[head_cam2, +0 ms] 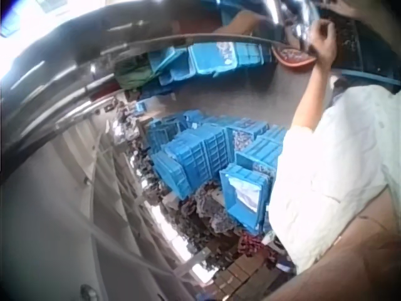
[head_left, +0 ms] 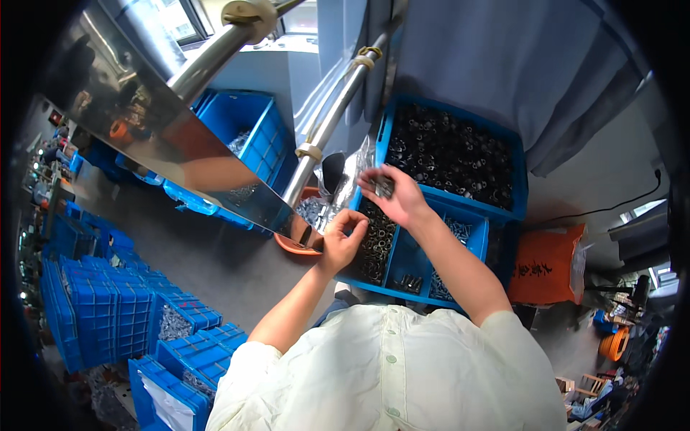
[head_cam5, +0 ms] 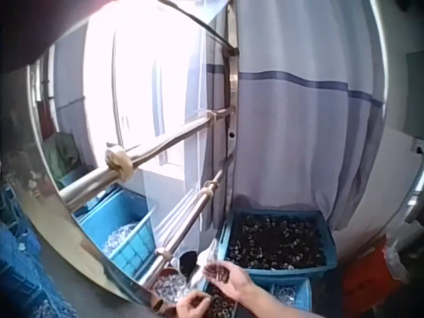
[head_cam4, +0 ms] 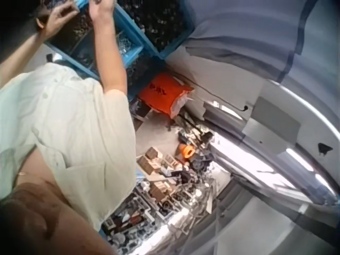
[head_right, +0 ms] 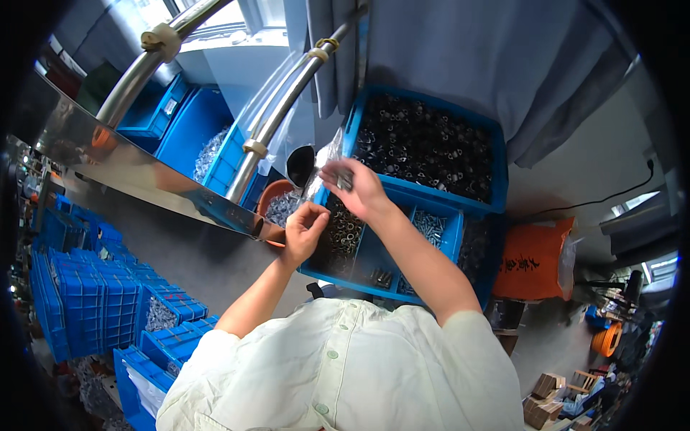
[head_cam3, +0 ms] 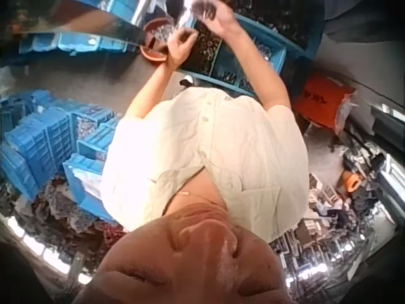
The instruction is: The person picks screws, metal clips, and brackets from plastic bins and fits them together by hand to assemble hardware components, placing the assembled pieces into a bin compartment.
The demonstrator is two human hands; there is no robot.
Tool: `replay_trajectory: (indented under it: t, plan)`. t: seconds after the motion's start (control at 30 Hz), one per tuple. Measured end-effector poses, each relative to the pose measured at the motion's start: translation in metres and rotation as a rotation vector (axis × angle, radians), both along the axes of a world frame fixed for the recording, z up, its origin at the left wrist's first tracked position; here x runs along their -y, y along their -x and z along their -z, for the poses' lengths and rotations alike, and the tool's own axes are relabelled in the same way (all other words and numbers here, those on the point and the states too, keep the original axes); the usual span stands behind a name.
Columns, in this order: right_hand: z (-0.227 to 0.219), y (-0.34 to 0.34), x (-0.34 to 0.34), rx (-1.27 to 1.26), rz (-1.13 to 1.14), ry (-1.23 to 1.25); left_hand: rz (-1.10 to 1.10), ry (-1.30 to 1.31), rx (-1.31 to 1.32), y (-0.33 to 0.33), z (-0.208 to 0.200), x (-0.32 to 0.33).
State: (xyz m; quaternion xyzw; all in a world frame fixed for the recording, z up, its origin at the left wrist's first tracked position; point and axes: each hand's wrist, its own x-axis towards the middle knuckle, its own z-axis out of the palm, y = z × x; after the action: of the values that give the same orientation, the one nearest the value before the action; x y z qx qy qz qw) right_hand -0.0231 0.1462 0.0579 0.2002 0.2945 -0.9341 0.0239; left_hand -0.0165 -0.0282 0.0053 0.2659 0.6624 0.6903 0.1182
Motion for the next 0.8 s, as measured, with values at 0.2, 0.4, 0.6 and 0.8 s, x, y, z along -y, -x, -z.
replay_trajectory:
  t: [0.2, 0.4, 0.6, 0.8]
  plan:
    - [0.012, 0.088, 0.022, -0.007, -0.173, -0.993, 0.068, -0.033, 0.03, -0.003, -0.008, 0.0]
    - [-0.005, 0.011, -0.005, -0.136, 0.293, -0.824, 0.065, -0.042, 0.027, 0.001, -0.006, 0.005]
    - [0.046, -0.128, -0.071, 0.188, 0.432, -1.278, 0.146, 0.23, -0.361, -0.006, -0.02, -0.005]
    - [0.09, -0.189, -0.055, 0.3, -0.022, -2.396, 0.234, 0.414, -0.712, -0.009, -0.016, -0.01]
